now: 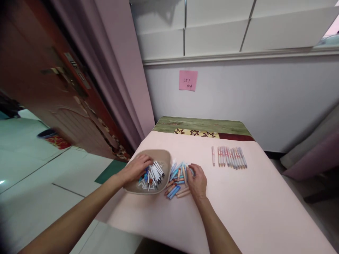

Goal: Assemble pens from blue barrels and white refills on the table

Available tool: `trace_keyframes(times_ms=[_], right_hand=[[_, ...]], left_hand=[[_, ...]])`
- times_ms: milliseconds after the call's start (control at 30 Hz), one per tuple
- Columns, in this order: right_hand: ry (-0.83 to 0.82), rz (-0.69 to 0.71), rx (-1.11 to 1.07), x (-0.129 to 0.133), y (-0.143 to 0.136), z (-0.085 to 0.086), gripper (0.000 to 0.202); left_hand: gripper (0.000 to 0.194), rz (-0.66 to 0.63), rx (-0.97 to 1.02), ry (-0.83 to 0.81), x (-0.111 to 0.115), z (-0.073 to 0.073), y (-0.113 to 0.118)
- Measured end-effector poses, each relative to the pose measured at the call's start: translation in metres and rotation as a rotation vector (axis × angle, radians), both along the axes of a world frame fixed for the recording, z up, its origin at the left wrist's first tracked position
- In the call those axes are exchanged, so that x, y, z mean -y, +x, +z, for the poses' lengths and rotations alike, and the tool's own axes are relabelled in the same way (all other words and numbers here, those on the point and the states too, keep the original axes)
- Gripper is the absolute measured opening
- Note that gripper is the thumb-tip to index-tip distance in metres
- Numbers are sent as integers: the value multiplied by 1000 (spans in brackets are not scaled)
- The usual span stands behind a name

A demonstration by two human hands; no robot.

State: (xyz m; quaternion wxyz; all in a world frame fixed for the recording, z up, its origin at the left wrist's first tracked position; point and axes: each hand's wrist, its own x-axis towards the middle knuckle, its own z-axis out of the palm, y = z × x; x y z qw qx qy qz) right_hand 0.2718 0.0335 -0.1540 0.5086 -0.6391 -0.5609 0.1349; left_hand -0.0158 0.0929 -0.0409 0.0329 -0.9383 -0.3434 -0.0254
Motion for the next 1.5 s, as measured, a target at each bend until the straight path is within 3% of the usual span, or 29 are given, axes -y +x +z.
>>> trace_keyframes(times_ms=[100,200,433,667,767,900,1067,1133,1233,1300,1367,1433,1500], right_hand=[[-2,16,-3,1,2,0,30],[-4,21,0,0,3,1,30],[-14,26,5,-1,3,3,30],[-20,41,-10,0,5,2,29],[-25,46,-15,1,5,3,29],[-22,45,-16,1,6,2,28],[4,23,18,2,6,2,30],[70,-60,75,4,2,12,32],[207,-125,162,8,-16,46,40],[224,68,227,9,-37,72,45],[117,323,347,6,-65,93,47],[-71,409,442,0,-94,103,51],[-270,400,458,-8,-117,104,46]], left_hand=[[42,-70,-93,11,-14,-14,4],[45,-112,-122,-24,-15,-23,18],[16,-162,-209,-56,-17,-18,22],[17,-96,-252,-7,-14,-31,15],[19,-78,-259,53,-11,-24,12],[16,-45,-236,155,-7,-5,5],[16,19,-221,136,0,7,-8],[18,63,-229,134,4,6,-10],[17,94,-229,142,9,9,-7],[15,73,-224,150,10,14,0],[13,45,-221,158,11,20,9],[14,27,-221,166,12,26,17],[14,28,-224,162,13,31,23]])
